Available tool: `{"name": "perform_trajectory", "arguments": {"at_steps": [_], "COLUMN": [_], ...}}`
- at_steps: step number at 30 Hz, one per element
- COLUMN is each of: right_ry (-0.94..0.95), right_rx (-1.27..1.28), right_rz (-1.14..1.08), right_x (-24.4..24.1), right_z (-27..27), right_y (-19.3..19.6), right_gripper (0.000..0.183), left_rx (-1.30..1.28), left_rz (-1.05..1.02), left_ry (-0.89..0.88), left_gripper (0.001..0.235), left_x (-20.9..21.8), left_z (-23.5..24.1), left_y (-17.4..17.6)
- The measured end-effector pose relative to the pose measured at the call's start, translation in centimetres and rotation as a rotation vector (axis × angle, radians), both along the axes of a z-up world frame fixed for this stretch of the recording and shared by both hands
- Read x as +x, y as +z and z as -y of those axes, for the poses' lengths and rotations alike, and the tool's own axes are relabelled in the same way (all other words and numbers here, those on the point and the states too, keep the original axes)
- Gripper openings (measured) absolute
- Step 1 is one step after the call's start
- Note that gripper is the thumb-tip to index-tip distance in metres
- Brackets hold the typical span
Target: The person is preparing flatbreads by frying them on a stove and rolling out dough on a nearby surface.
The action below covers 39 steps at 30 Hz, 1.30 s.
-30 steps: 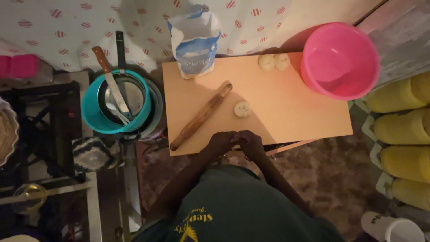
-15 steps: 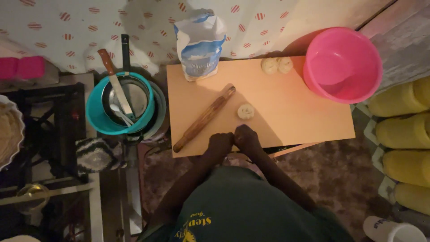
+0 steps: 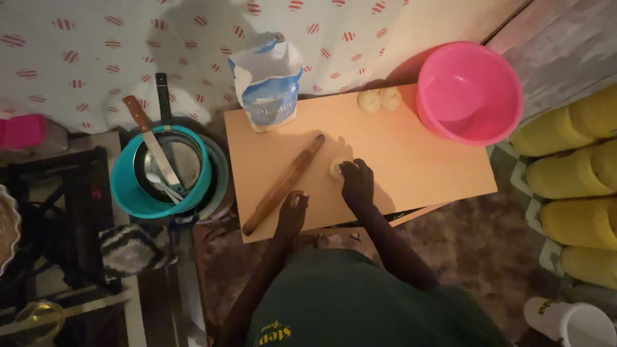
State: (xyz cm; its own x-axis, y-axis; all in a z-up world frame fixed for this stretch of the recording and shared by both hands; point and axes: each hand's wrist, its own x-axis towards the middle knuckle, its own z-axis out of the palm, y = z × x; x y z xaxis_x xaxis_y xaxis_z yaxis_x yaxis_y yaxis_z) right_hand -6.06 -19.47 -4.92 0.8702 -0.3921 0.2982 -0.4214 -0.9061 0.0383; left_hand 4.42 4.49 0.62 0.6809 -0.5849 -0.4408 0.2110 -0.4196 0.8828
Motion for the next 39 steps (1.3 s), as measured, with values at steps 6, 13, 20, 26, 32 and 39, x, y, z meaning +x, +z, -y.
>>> {"name": "perform_trajectory", "arguments": {"at_steps": [6,13,20,26,32,39], "right_ry": [0.211,-0.352,-0.354,-0.310,-0.255,0.234], "right_rx": [0.020,1.653,0.362,0.708,1.465,0.858], "right_rz": [0.178,0.544,-0.052,0.159,0.307,0.190], "right_x": [-1.4,-2.7,-0.7,2.7,2.4,12.4], "right_z": [-1.5,0.5,5.4,3.2,3.7,5.3], "right_y": [2.0,0.4,-2.6,-5.7,-0.1,26.5], "right_gripper": [0.048,0.045,0.055,0.044,0.075,0.049], "left_rx": [-0.154,-0.290,0.421,0.765,0.385,0.363], "left_rz": [-0.224,0.035,1.227,1.060,1.453,1.529], "left_ry": [0.179,-0.131,-0.111,-0.369,0.032,0.148], "left_gripper": [0.074,0.085,0.081,0.074,0.040,0.033], "left_x": [-2.0,-2.2,2.6,2.8,3.3,3.7], "left_z": [2.8,7.1,3.5,-1.0,-6.8,-6.6], "left_y": [-4.7,0.9,-5.4,-9.3,-6.7,-8.9]}}
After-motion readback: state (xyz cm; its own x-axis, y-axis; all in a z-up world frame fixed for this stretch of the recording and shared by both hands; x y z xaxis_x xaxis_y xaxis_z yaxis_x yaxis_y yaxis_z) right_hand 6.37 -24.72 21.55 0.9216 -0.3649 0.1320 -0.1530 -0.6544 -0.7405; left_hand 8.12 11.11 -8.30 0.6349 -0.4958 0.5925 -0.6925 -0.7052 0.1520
